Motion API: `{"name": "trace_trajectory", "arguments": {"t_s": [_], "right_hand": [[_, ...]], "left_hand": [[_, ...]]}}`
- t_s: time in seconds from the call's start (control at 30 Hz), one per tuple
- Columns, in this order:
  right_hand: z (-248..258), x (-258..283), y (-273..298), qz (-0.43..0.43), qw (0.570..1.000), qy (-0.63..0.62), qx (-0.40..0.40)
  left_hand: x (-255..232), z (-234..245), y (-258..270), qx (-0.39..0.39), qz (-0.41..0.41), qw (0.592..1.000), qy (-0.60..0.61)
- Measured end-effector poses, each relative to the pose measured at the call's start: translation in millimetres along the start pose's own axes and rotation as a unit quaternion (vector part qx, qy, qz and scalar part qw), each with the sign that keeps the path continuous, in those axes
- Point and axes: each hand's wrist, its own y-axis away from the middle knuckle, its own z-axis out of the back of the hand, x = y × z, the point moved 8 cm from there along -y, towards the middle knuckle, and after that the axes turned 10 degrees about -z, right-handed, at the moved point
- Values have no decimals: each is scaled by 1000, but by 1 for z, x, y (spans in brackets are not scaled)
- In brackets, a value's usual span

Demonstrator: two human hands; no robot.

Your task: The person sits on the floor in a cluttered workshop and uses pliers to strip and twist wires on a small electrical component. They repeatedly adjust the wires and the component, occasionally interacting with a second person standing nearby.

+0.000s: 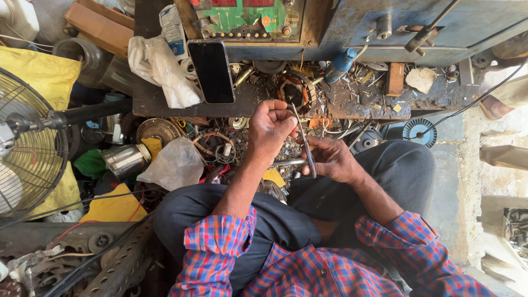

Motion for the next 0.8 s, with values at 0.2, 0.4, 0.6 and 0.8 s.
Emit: {"name": "trace_trajectory", "arguments": {"t_s": [0.2, 0.4, 0.6, 0.8], "right_hand": [[-10, 8, 4, -8, 1000, 4, 19], [-5, 2, 2, -16, 1000, -8, 23], [-3, -3, 4, -10, 999, -13, 31], [-3, -2, 4, -12, 999, -7, 44]], "left_hand": [[-7, 6, -4, -28, -1, 1000, -4], [-6, 8, -5, -19, -11, 1000, 15], [-1, 9, -5, -14, 6, 1000, 20], [3, 9, -5, -1, 12, 999, 40]]}}
